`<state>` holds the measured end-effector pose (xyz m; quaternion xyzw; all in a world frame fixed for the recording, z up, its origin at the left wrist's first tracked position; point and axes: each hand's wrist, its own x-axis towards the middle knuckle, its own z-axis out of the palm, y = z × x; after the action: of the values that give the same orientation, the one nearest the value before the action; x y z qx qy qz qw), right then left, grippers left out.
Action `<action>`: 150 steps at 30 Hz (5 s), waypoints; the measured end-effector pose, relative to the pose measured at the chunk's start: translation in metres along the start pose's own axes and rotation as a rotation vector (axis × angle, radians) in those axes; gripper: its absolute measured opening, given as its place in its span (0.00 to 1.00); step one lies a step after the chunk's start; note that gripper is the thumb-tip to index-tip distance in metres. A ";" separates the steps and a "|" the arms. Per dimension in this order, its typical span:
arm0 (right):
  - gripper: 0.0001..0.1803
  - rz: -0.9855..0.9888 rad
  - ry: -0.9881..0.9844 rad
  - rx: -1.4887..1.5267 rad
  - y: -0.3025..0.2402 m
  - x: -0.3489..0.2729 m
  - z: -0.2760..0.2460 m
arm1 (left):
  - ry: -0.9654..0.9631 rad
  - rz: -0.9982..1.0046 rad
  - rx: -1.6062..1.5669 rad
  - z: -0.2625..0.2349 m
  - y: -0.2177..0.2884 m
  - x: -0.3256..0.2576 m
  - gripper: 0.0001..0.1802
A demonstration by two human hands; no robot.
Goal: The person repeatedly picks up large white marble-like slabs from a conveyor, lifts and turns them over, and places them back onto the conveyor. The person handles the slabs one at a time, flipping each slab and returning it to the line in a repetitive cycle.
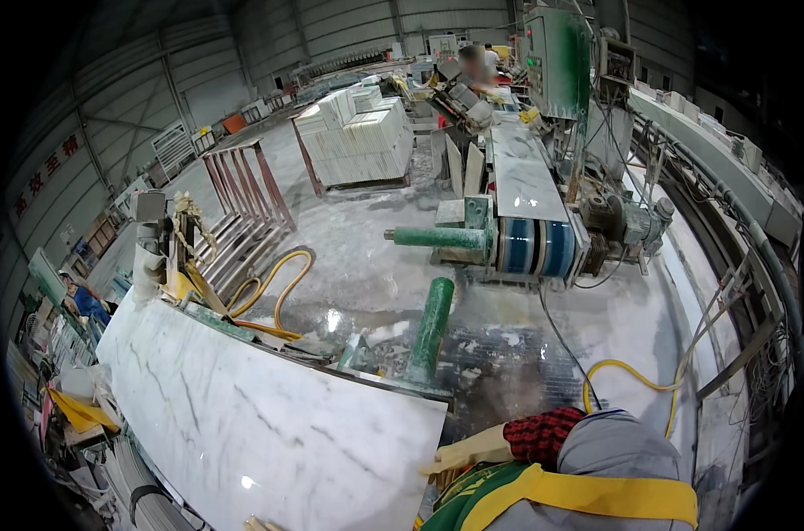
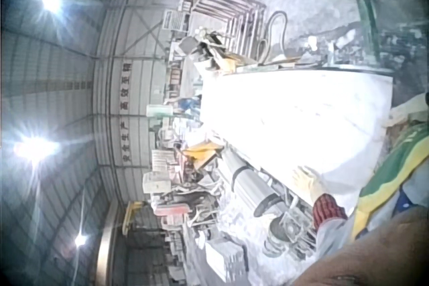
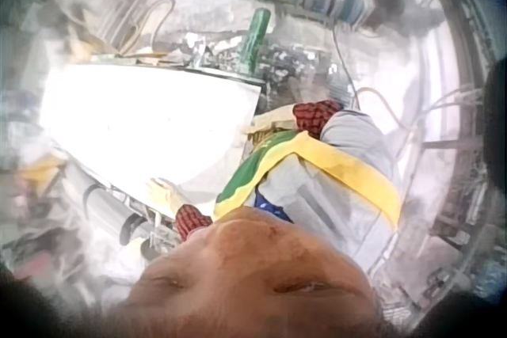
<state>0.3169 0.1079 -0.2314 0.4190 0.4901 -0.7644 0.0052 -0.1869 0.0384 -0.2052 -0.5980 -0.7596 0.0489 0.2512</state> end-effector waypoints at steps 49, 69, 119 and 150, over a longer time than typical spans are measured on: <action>0.43 0.053 0.088 -0.041 -0.013 -0.038 0.020 | -0.016 -0.362 -0.304 0.003 0.016 -0.005 0.24; 0.43 0.050 0.072 -0.074 0.002 -0.032 0.015 | -0.032 -0.365 -0.308 -0.009 0.018 -0.010 0.23; 0.55 0.166 0.170 -0.142 0.031 -0.036 0.016 | 0.107 -0.294 -0.327 -0.020 0.022 -0.025 0.18; 0.59 0.145 0.196 -0.287 -0.002 -0.078 0.037 | 0.021 -0.370 -0.378 -0.039 0.026 -0.039 0.17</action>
<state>0.3426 0.0499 -0.1732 0.5205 0.5607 -0.6399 0.0722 -0.1406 0.0005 -0.1938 -0.4856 -0.8491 -0.1467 0.1475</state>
